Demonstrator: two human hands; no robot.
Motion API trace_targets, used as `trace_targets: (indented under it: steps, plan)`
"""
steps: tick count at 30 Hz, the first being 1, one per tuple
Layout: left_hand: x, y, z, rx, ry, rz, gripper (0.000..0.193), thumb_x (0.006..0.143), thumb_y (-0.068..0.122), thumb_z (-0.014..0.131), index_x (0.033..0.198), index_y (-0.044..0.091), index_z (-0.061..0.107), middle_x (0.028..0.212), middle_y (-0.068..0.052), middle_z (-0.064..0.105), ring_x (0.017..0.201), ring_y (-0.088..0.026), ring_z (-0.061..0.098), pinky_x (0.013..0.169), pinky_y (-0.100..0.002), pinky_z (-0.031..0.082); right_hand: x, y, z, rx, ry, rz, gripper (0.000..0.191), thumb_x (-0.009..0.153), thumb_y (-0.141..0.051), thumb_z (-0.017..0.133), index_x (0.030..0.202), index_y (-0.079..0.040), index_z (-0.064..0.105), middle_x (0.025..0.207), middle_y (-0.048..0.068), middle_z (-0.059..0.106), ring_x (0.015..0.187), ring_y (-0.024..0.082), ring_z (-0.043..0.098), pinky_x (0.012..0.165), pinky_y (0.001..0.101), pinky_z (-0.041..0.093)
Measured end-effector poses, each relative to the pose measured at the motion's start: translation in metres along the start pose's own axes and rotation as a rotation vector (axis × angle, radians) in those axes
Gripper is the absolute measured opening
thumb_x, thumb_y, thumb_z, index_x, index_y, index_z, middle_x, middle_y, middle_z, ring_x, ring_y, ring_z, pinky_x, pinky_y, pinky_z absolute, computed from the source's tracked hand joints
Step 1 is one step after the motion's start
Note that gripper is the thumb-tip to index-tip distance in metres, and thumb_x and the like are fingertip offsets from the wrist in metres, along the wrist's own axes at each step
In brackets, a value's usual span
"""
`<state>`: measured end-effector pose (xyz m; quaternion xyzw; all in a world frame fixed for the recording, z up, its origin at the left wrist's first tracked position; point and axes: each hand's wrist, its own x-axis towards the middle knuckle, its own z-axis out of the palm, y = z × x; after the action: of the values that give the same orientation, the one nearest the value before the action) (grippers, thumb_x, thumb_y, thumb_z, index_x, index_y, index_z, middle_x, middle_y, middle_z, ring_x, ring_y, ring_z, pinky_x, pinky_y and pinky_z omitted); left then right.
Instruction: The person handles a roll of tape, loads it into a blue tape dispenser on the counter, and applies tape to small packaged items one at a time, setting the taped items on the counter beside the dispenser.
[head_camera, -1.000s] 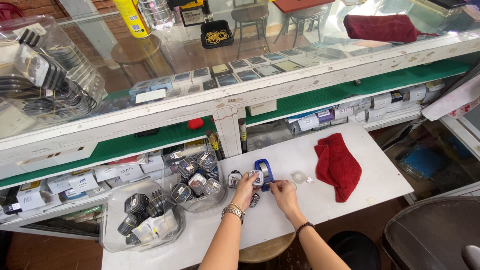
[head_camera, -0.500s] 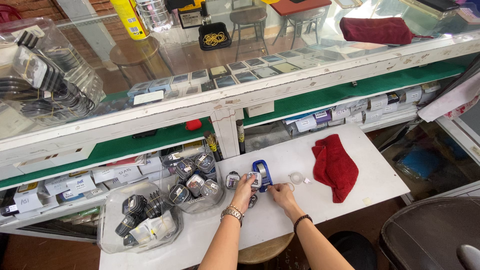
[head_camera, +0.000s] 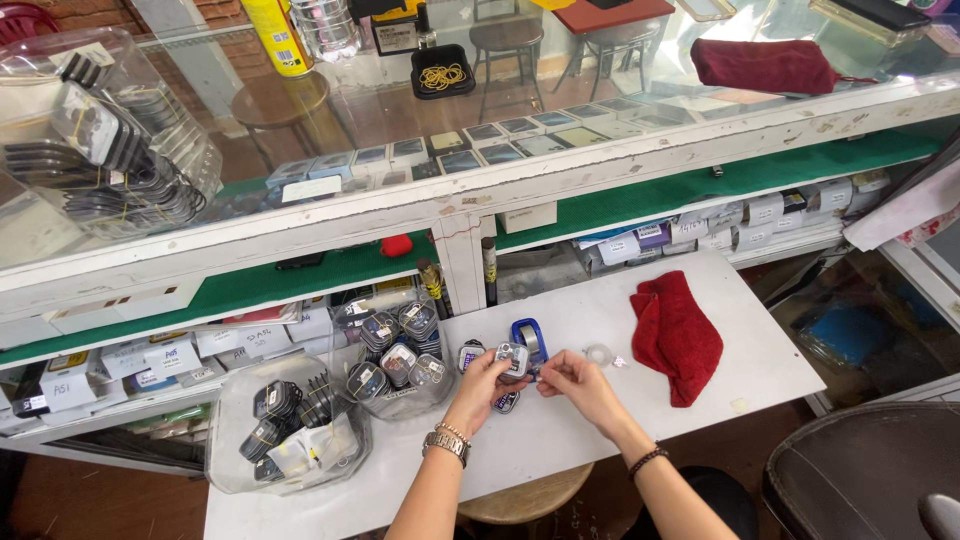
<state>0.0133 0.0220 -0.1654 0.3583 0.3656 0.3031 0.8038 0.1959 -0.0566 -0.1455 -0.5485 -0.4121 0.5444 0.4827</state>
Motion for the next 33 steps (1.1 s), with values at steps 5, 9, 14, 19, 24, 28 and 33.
trace_targets:
  steps: [5, 9, 14, 19, 24, 28, 33]
  plan:
    - [-0.006, 0.005, -0.001, 0.258, -0.004, 0.080, 0.034, 0.100, 0.012, 0.056, 0.132, 0.002, 0.055, 0.113, -0.013, 0.073, 0.095, -0.021, 0.075, 0.081, -0.031, 0.065, 0.010, -0.019, -0.012, -0.156, -0.149, 0.046, 0.011, 0.094, -0.012, 0.069, 0.097, -0.001, 0.069, 0.084, 0.005, 0.073, 0.076, 0.012, 0.068, 0.073, 0.0274, 0.059]
    - [-0.006, 0.005, -0.002, 0.317, -0.001, 0.136, 0.033, 0.101, 0.013, 0.057, 0.132, 0.002, 0.057, 0.108, -0.011, 0.074, 0.090, -0.017, 0.075, 0.075, -0.029, 0.063, 0.019, -0.030, -0.016, -0.243, -0.224, 0.072, 0.012, 0.093, -0.012, 0.071, 0.095, 0.000, 0.069, 0.079, 0.005, 0.072, 0.072, 0.012, 0.067, 0.071, 0.0264, 0.058]
    - [-0.006, 0.006, -0.002, 0.340, -0.023, 0.173, 0.031, 0.101, 0.012, 0.058, 0.130, 0.001, 0.058, 0.104, -0.009, 0.075, 0.084, -0.015, 0.075, 0.072, -0.027, 0.062, 0.022, -0.042, -0.013, -0.432, -0.188, 0.092, 0.013, 0.091, -0.016, 0.073, 0.091, -0.002, 0.072, 0.075, 0.004, 0.073, 0.068, 0.011, 0.068, 0.067, 0.0251, 0.059]
    - [-0.009, 0.009, 0.002, 0.414, 0.006, 0.186, 0.029, 0.101, 0.012, 0.057, 0.129, 0.002, 0.059, 0.102, -0.008, 0.075, 0.083, -0.013, 0.074, 0.071, -0.026, 0.061, 0.021, -0.049, -0.010, -0.426, -0.177, 0.081, 0.016, 0.091, -0.017, 0.073, 0.088, -0.001, 0.072, 0.074, 0.004, 0.073, 0.066, 0.012, 0.068, 0.065, 0.0262, 0.059]
    - [-0.007, 0.005, 0.005, 0.496, 0.056, 0.266, 0.028, 0.099, 0.009, 0.059, 0.126, 0.002, 0.060, 0.097, -0.006, 0.074, 0.078, -0.012, 0.074, 0.067, -0.025, 0.060, 0.023, -0.050, -0.011, -0.411, -0.178, 0.119, 0.016, 0.091, -0.017, 0.074, 0.088, -0.001, 0.072, 0.076, 0.005, 0.075, 0.067, 0.011, 0.069, 0.067, 0.0256, 0.060]
    - [-0.005, 0.002, 0.005, 0.467, 0.066, 0.292, 0.028, 0.098, 0.008, 0.060, 0.125, 0.002, 0.060, 0.095, -0.005, 0.072, 0.076, -0.010, 0.073, 0.065, -0.024, 0.060, 0.024, -0.050, -0.010, -0.415, -0.172, 0.097, 0.017, 0.091, -0.017, 0.074, 0.087, 0.000, 0.072, 0.075, 0.005, 0.074, 0.067, 0.012, 0.069, 0.066, 0.0263, 0.061]
    - [-0.005, 0.002, 0.005, 0.475, 0.080, 0.286, 0.027, 0.098, 0.008, 0.060, 0.125, 0.001, 0.061, 0.092, -0.005, 0.073, 0.073, -0.011, 0.072, 0.062, -0.024, 0.058, 0.027, -0.050, -0.011, -0.474, -0.195, 0.071, 0.018, 0.090, -0.017, 0.075, 0.086, 0.001, 0.071, 0.075, 0.006, 0.074, 0.066, 0.012, 0.070, 0.064, 0.0267, 0.061]
